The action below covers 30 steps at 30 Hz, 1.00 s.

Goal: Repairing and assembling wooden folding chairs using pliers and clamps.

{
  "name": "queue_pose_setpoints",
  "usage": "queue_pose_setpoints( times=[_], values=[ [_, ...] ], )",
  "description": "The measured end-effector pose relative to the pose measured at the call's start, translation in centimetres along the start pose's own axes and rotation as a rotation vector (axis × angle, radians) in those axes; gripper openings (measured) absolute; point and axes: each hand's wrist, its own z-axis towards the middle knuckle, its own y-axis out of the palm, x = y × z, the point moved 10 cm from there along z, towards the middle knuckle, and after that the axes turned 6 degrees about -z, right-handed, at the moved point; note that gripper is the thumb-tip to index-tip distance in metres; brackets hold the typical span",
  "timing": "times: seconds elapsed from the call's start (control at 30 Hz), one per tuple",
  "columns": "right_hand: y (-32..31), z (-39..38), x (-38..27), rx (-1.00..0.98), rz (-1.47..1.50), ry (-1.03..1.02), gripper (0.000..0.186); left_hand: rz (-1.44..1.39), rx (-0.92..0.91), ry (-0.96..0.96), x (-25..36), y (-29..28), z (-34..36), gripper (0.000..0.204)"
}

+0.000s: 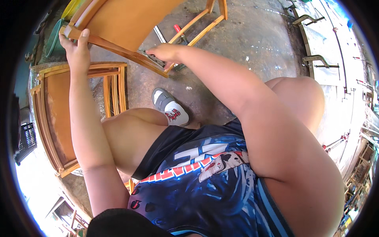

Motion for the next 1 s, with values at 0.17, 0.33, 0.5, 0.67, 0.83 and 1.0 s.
queue_pose_setpoints(
  times=[0.17,0.33,0.5,0.67,0.83,1.0],
  values=[
    [1.1,1.0,-4.7,0.019,-0.510,-0.259,0.058,-0.058,0.007,-0.009,-0.6,0.0,-0.3,0.105],
    [0.3,0.4,-3.6,0.065,-0.603,-0.054,0.066,-0.034,-0.001,-0.009,-0.9,-0.2,0.2,0.104],
    [0.2,0.0,-1.8,0.034,-0.405,-0.096,0.072,-0.184,-0.029,-0.069,-1.3,-0.1,1.1,0.100],
    [-0.4,0.3,-0.8,0.088,-0.440,-0.067,0.069,-0.566,0.004,-0.185,0.4,2.0,0.1,0.107],
    [-0.2,-0.4,-0.7,0.115,-0.511,-0.058,0.069,-0.528,0.009,-0.171,0.4,1.5,0.0,0.103],
    [0.4,-0.5,-0.9,0.132,-0.445,-0.048,0.064,-0.485,0.009,-0.146,0.2,1.5,0.0,0.098]
  ],
)
